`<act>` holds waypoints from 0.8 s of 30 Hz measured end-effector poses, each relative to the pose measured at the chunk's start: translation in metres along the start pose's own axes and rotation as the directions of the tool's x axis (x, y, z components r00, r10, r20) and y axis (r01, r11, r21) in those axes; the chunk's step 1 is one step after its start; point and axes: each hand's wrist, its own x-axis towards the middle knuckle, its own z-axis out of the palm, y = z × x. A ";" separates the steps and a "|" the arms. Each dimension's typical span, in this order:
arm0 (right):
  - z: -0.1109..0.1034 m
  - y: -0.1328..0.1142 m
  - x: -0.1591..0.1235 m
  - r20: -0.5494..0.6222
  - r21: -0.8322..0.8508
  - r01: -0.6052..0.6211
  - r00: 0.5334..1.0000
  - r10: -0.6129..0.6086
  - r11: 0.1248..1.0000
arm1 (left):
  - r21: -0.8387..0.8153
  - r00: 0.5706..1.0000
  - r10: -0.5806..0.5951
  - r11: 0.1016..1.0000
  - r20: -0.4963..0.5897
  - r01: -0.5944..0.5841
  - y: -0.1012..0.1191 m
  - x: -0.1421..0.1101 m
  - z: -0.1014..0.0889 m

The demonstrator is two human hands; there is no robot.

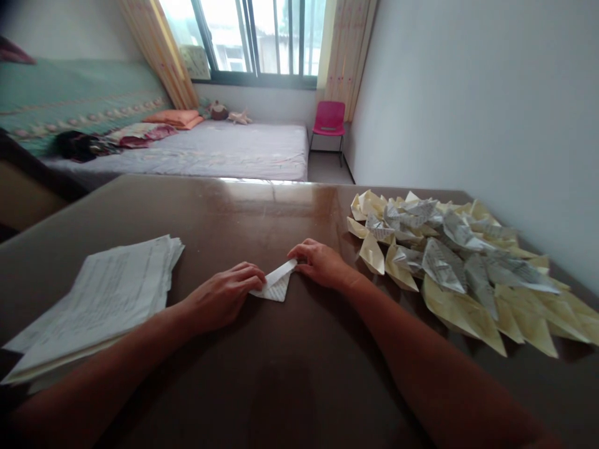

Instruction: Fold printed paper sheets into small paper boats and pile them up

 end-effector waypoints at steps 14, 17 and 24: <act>0.016 -0.014 0.003 -0.176 0.192 -0.121 0.972 0.155 0.974 | 0.412 0.996 -0.084 0.907 -0.012 0.082 0.019 0.012 0.013; 0.012 -0.012 0.004 -0.157 0.224 -0.112 0.976 0.149 0.968 | 0.402 0.994 -0.103 0.910 -0.021 0.103 0.019 0.013 0.013; 0.004 -0.006 0.004 -0.185 0.149 -0.122 0.971 0.149 0.981 | 0.393 0.992 -0.119 0.911 -0.035 0.124 0.017 0.013 0.016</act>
